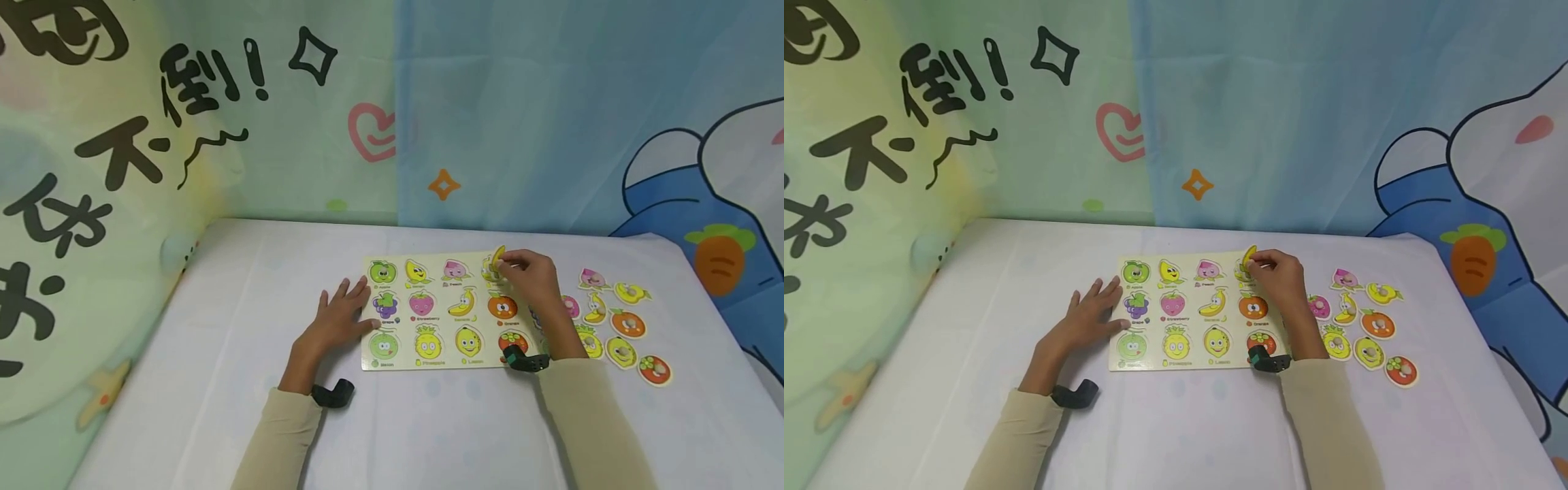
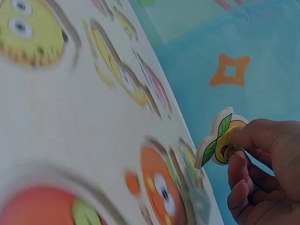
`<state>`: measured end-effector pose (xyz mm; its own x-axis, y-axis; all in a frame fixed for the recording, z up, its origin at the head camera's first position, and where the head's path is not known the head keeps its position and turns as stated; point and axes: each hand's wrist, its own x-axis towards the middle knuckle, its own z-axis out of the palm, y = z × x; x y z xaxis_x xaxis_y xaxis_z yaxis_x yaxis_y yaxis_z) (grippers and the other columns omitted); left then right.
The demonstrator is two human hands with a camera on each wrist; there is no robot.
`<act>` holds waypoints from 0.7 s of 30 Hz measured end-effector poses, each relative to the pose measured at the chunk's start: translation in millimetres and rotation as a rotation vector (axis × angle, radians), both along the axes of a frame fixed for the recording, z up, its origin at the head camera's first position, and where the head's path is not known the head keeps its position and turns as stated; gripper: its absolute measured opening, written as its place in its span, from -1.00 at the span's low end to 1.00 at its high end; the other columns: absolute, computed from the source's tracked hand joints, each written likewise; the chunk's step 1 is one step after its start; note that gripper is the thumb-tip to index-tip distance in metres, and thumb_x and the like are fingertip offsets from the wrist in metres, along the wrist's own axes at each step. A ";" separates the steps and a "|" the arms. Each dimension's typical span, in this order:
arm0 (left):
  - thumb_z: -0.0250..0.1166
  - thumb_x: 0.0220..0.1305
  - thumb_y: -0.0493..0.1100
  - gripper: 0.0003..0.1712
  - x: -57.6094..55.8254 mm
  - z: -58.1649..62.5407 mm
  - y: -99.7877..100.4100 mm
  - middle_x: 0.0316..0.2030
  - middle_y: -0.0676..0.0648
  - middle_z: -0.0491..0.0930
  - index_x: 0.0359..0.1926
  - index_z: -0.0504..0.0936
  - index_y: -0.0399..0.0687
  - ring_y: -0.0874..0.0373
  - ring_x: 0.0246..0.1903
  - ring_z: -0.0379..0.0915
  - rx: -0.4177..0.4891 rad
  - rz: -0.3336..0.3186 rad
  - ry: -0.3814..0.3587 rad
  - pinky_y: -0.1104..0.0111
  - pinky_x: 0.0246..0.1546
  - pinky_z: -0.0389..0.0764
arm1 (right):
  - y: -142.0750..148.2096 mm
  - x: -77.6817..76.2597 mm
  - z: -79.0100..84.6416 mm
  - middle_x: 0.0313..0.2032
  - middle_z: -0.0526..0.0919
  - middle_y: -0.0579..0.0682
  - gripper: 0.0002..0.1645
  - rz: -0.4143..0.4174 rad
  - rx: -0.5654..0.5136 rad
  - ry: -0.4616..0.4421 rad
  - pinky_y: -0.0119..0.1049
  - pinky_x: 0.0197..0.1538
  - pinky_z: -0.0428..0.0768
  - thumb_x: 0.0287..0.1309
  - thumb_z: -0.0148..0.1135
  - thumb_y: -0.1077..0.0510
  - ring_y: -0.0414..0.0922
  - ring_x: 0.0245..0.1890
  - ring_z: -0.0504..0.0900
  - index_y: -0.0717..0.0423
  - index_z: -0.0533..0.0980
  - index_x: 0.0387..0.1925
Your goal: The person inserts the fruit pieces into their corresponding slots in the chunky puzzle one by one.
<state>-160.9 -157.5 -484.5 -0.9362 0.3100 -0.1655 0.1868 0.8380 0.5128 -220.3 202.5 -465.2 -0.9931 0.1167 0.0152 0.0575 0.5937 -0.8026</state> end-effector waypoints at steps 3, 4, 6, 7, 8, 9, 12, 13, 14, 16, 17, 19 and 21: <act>0.28 0.27 0.17 -0.09 0.2 0.0 -0.7 0.50 0.08 -0.11 0.50 0.11 -0.01 -0.03 0.49 -0.38 0.009 0.000 0.001 -0.10 0.37 -0.42 | -15.0 -0.7 1.7 -0.16 0.61 0.11 -0.62 0.024 0.005 -0.004 -0.32 -0.21 0.48 0.29 0.21 0.01 -0.06 -0.23 0.49 0.20 0.61 -0.02; 0.28 0.27 0.17 -0.09 0.4 0.0 -0.9 0.50 0.08 -0.11 0.50 0.11 -0.01 -0.03 0.49 -0.38 0.012 0.001 0.000 -0.10 0.37 -0.42 | -19.7 -1.5 1.0 -0.17 0.61 0.11 -0.64 0.034 0.002 0.000 -0.30 -0.23 0.48 0.28 0.22 0.03 -0.06 -0.24 0.48 0.20 0.61 -0.04; 0.29 0.26 0.17 -0.09 0.7 0.0 -1.2 0.50 0.08 -0.10 0.50 0.11 -0.02 -0.03 0.49 -0.38 0.018 0.003 0.000 -0.10 0.37 -0.42 | -29.4 -2.5 -0.2 -0.19 0.61 0.08 -0.68 0.050 -0.002 0.004 -0.26 -0.30 0.49 0.27 0.23 0.05 -0.05 -0.26 0.48 0.17 0.62 -0.06; 0.28 0.27 0.17 -0.09 0.9 -0.2 -1.3 0.49 0.09 -0.11 0.50 0.11 -0.01 -0.02 0.49 -0.39 0.017 0.005 -0.004 -0.09 0.37 -0.43 | -33.8 -3.4 -1.2 -0.20 0.62 0.08 -0.69 0.065 -0.003 0.012 -0.24 -0.32 0.49 0.26 0.24 0.06 -0.04 -0.27 0.48 0.17 0.63 -0.07; 0.28 0.26 0.17 -0.08 1.1 -0.3 -1.3 0.50 0.09 -0.11 0.50 0.11 -0.01 -0.02 0.49 -0.39 0.016 0.005 -0.001 -0.09 0.37 -0.43 | -38.3 -3.9 -1.8 -0.20 0.62 0.07 -0.69 0.080 -0.009 0.013 -0.22 -0.32 0.48 0.26 0.25 0.06 -0.04 -0.27 0.48 0.17 0.63 -0.07; 0.28 0.26 0.18 -0.08 1.3 -0.5 -1.2 0.50 0.09 -0.11 0.50 0.11 -0.01 -0.01 0.49 -0.39 0.015 0.006 0.000 -0.09 0.37 -0.43 | -42.6 -4.6 -2.7 -0.20 0.62 0.07 -0.70 0.095 -0.014 0.013 -0.21 -0.31 0.48 0.26 0.25 0.06 -0.03 -0.27 0.47 0.16 0.64 -0.08; 0.28 0.26 0.18 -0.08 1.0 -1.5 -0.4 0.50 0.10 -0.11 0.50 0.11 0.00 -0.01 0.49 -0.39 0.012 0.004 0.008 -0.08 0.37 -0.43 | -54.1 -5.5 -4.5 -0.22 0.62 0.06 -0.72 0.136 -0.025 0.002 -0.20 -0.23 0.47 0.25 0.26 0.06 -0.03 -0.26 0.47 0.15 0.64 -0.10; 0.29 0.26 0.18 -0.08 0.7 -1.7 0.1 0.50 0.10 -0.10 0.50 0.11 0.00 -0.01 0.49 -0.39 0.014 0.003 0.011 -0.08 0.37 -0.43 | -57.5 -6.1 -4.9 -0.23 0.62 0.06 -0.73 0.146 -0.031 -0.004 -0.20 -0.21 0.47 0.25 0.27 0.06 -0.02 -0.27 0.47 0.14 0.64 -0.11; 0.29 0.26 0.18 -0.08 0.3 -1.8 0.4 0.50 0.10 -0.10 0.50 0.11 0.00 -0.01 0.49 -0.39 0.015 0.003 0.013 -0.08 0.37 -0.43 | -60.5 -6.6 -5.3 -0.23 0.62 0.06 -0.73 0.155 -0.033 -0.009 -0.20 -0.20 0.46 0.24 0.28 0.06 -0.02 -0.27 0.48 0.14 0.64 -0.12; 0.28 0.26 0.19 -0.08 -0.6 -2.4 0.8 0.49 0.12 -0.12 0.50 0.10 0.02 0.01 0.49 -0.40 0.012 0.004 0.007 -0.07 0.37 -0.44 | -65.7 -7.4 -5.7 -0.24 0.63 0.06 -0.75 0.173 -0.026 -0.009 -0.20 -0.21 0.47 0.24 0.29 0.07 -0.03 -0.28 0.49 0.14 0.64 -0.14; 0.28 0.26 0.20 -0.08 -0.8 -2.4 0.8 0.49 0.12 -0.12 0.50 0.09 0.03 0.01 0.49 -0.40 0.009 0.005 0.003 -0.06 0.37 -0.44 | -67.8 -8.0 -6.3 -0.24 0.63 0.07 -0.75 0.186 -0.025 -0.007 -0.20 -0.22 0.48 0.24 0.29 0.07 -0.03 -0.28 0.50 0.15 0.64 -0.14; 0.28 0.26 0.20 -0.07 -1.0 -2.4 0.2 0.49 0.12 -0.13 0.50 0.09 0.03 0.01 0.49 -0.41 0.005 0.008 -0.002 -0.06 0.38 -0.44 | -72.1 -9.0 -6.4 -0.25 0.64 0.07 -0.75 0.207 -0.014 -0.006 -0.20 -0.24 0.49 0.25 0.29 0.06 -0.03 -0.29 0.52 0.14 0.64 -0.14; 0.28 0.26 0.19 -0.08 -0.8 -1.6 -0.8 0.49 0.13 -0.13 0.50 0.09 0.03 0.02 0.49 -0.40 0.003 0.013 -0.005 -0.06 0.38 -0.44 | -75.6 -10.2 -7.1 -0.24 0.64 0.07 -0.74 0.229 -0.007 0.004 -0.21 -0.25 0.50 0.26 0.28 0.06 -0.04 -0.28 0.53 0.15 0.63 -0.13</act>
